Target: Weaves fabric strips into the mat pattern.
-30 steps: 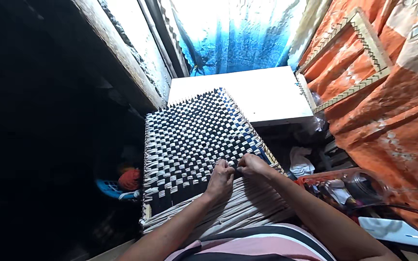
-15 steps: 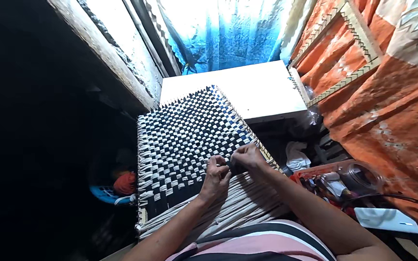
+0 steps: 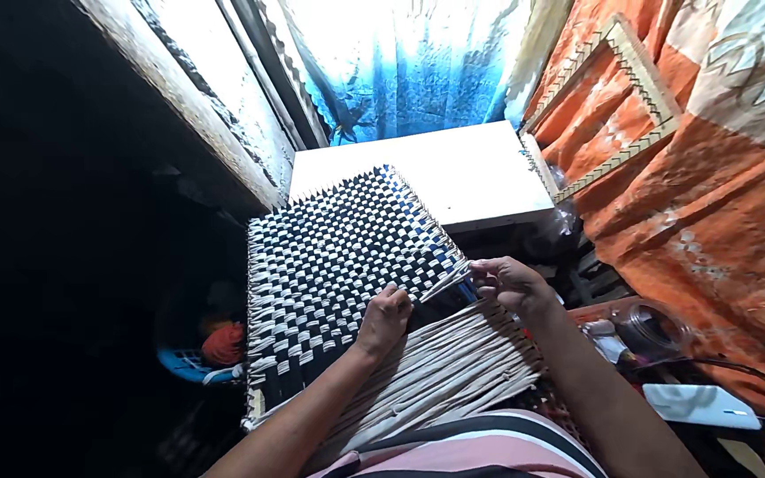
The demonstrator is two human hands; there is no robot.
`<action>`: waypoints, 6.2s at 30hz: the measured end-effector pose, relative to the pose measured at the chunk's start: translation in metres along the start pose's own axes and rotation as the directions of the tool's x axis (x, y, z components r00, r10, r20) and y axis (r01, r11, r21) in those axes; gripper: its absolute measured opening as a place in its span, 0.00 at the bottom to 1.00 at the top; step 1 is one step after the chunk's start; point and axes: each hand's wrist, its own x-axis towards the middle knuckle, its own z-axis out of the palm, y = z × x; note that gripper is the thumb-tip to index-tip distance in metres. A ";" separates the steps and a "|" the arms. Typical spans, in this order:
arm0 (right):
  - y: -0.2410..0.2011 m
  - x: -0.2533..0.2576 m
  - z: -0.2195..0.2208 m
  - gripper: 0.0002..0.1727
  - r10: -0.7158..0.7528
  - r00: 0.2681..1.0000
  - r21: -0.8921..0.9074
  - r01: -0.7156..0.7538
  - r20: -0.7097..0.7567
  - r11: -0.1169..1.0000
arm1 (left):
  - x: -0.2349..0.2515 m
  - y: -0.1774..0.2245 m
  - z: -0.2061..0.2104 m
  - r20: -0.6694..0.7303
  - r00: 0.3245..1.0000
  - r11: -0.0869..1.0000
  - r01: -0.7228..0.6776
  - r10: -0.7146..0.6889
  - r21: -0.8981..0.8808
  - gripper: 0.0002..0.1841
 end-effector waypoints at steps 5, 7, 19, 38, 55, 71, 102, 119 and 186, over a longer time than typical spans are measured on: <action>-0.005 -0.017 0.020 0.12 -0.136 0.986 -0.092 0.145 0.099 0.985 | 0.017 0.021 -0.035 0.186 0.976 0.942 0.168 -0.117 -0.289 0.12; -0.006 -0.029 0.046 0.10 -0.196 0.972 -0.152 0.214 0.129 0.965 | 0.015 0.038 -0.034 0.135 0.990 0.923 0.091 -0.043 -0.375 0.16; 0.024 -0.001 0.059 0.14 -0.177 0.950 -0.944 0.288 0.259 0.162 | 0.019 0.047 -0.082 0.092 0.921 0.651 0.336 -0.379 -0.681 0.13; 0.035 0.026 0.038 0.11 -0.034 0.976 -0.855 0.205 0.215 0.476 | 0.018 0.036 -0.006 0.327 0.937 0.981 0.166 -0.124 -0.101 0.14; 0.041 -0.010 0.059 0.15 -0.201 0.965 -0.983 0.178 0.168 0.036 | -0.004 0.022 0.026 0.172 0.981 0.977 0.120 -0.089 -0.178 0.15; 0.007 0.009 0.017 0.12 -0.064 0.998 -0.033 0.065 0.021 0.997 | 0.007 0.004 0.022 -0.153 0.980 0.960 -0.163 0.130 -0.229 0.04; 0.007 -0.010 0.035 0.12 -0.360 0.900 -0.827 0.389 0.246 0.407 | 0.032 0.069 -0.042 0.070 0.941 0.753 0.308 -0.330 -0.582 0.11; 0.026 0.000 0.043 0.16 -0.135 0.979 -0.988 0.155 0.155 -0.007 | 0.035 0.040 -0.001 0.140 0.988 0.791 0.137 -0.066 -0.596 0.12; -0.001 -0.002 0.012 0.10 -0.413 0.883 -0.774 0.417 0.222 0.476 | 0.049 0.069 0.026 -0.068 0.993 0.989 0.089 -0.098 -0.118 0.11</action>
